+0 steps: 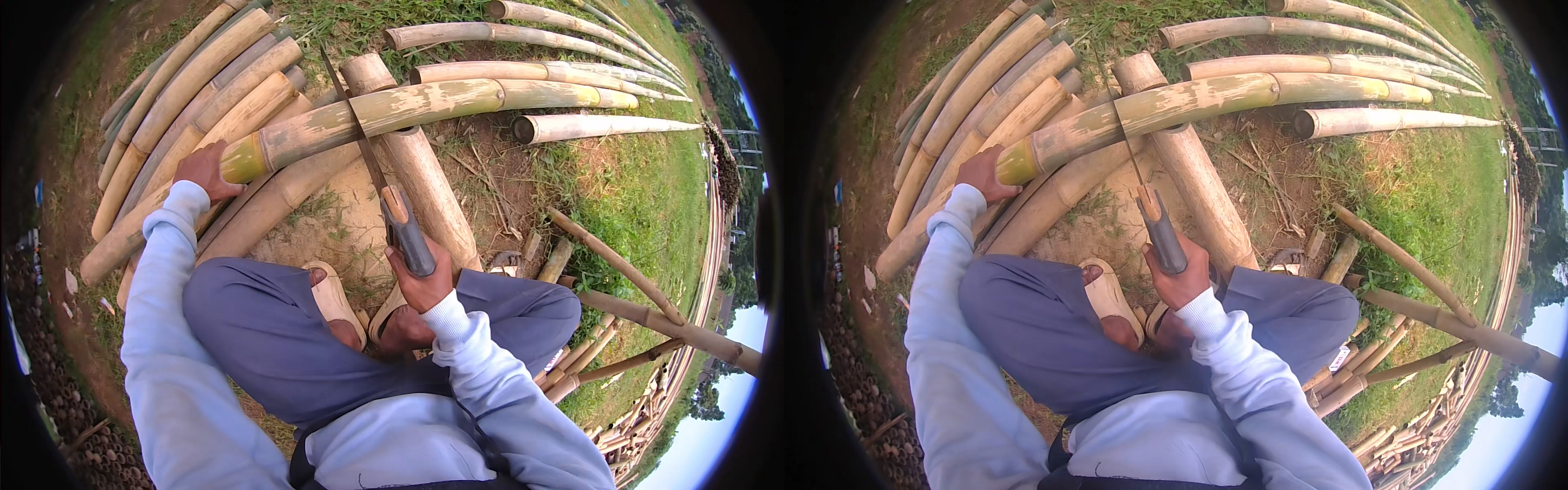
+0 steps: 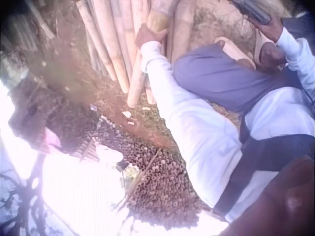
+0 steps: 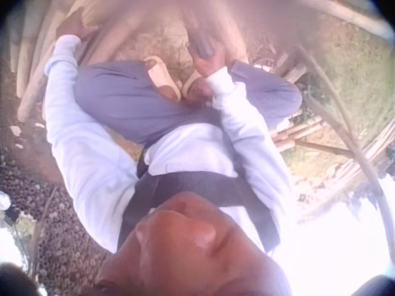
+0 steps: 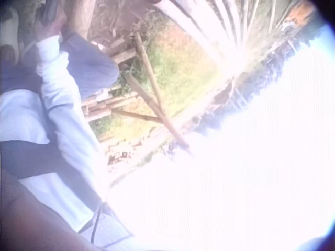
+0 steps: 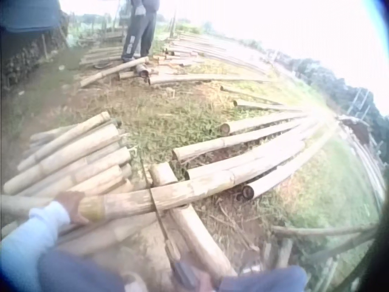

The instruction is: The person sits on the ground and uses a hand saw to cut long bamboo poles into shorter sections. They repeatedly position a pole, saw through it, and move the cut piece aside to continue with the next one.

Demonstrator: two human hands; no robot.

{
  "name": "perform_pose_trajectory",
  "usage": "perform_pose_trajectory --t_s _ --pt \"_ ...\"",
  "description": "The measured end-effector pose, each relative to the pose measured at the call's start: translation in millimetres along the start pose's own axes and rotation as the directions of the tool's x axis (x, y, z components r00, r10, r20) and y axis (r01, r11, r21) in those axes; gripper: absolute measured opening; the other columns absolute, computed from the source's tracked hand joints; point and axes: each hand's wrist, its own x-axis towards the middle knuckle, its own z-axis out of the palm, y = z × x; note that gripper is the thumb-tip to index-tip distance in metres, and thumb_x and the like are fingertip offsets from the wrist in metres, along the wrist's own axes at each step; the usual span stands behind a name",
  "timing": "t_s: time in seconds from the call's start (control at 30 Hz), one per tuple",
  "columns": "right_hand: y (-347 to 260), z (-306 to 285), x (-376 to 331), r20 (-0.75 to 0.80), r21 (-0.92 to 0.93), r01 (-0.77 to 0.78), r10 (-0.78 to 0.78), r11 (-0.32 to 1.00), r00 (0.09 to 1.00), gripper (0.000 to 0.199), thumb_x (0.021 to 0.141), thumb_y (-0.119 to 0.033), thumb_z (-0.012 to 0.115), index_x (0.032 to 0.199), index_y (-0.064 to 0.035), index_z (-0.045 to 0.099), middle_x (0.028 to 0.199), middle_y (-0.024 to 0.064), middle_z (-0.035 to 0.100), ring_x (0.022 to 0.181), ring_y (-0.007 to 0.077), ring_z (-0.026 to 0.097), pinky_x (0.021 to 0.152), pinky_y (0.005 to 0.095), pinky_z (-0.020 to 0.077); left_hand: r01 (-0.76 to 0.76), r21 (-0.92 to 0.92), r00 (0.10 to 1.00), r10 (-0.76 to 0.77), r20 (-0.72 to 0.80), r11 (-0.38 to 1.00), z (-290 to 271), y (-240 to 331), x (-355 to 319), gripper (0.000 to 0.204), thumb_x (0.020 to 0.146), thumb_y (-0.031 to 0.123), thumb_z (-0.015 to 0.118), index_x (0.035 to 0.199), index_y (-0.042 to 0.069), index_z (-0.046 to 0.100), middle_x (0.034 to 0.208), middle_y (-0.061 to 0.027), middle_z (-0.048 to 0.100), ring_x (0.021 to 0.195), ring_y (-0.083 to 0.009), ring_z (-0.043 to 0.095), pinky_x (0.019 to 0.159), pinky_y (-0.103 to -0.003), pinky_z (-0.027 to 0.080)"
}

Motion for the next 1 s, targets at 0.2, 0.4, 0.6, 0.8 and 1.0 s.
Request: perform_pose_trajectory --t_s 0.2,0.4,0.6,0.8,1.0 --pt "-17 -38 -73 -0.086 -0.032 0.058 -0.060 0.998 0.994 0.028 0.086 -0.002 0.073 0.114 0.0002 0.072 0.085 0.0129 0.072 0.076 0.0178 0.071 0.070 0.0317 0.0537 0.014 0.015 0.999 -0.013 -0.047 1.000 5 7 -2 0.083 0.065 0.045 0.086 0.132 0.007 0.056 0.117 -0.0210 0.071 0.109 -0.0394 0.068 0.095 -0.048 0.054" --pt "-10 20 87 -0.074 -0.076 0.128 -0.134 0.989 0.988 0.018 0.086 -0.011 0.073 0.090 0.0030 0.062 0.069 0.0195 0.060 0.060 0.0284 0.055 0.064 0.0387 0.0489 0.015 0.005 1.000 -0.015 -0.015 1.000 -6 19 8 0.081 0.065 0.043 0.085 0.131 0.006 0.057 0.116 -0.0204 0.072 0.106 -0.0396 0.069 0.094 -0.048 0.055" --pt "1 -28 -60 0.014 0.017 -0.003 0.002 1.000 1.000 0.037 0.088 -0.004 0.074 0.124 0.0011 0.068 0.093 0.0137 0.074 0.086 0.0173 0.072 0.078 0.0308 0.0541 0.011 0.004 0.998 -0.011 -0.054 1.000 1 6 -8 0.078 0.066 0.041 0.085 0.130 0.007 0.057 0.119 -0.0202 0.070 0.110 -0.0395 0.067 0.094 -0.048 0.055" --pt "-13 -39 -61 -0.031 -0.062 0.067 -0.069 0.996 0.997 0.026 0.086 -0.001 0.071 0.112 0.0011 0.071 0.077 0.0128 0.069 0.070 0.0181 0.068 0.066 0.0322 0.0524 -0.012 0.050 0.997 0.016 -0.078 0.999 6 15 4 0.082 0.066 0.044 0.087 0.132 0.008 0.053 0.117 -0.0185 0.069 0.108 -0.0384 0.067 0.093 -0.047 0.055" --pt "-4 -45 -58 0.026 -0.047 -0.014 0.015 0.999 1.000 0.025 0.088 -0.006 0.076 0.111 0.0041 0.070 0.087 0.0117 0.072 0.082 0.0129 0.067 0.076 0.0304 0.0538 -0.027 0.041 0.995 0.031 -0.093 0.999 7 7 -2 0.079 0.066 0.044 0.086 0.129 0.008 0.056 0.116 -0.0182 0.070 0.105 -0.0383 0.068 0.093 -0.048 0.055"
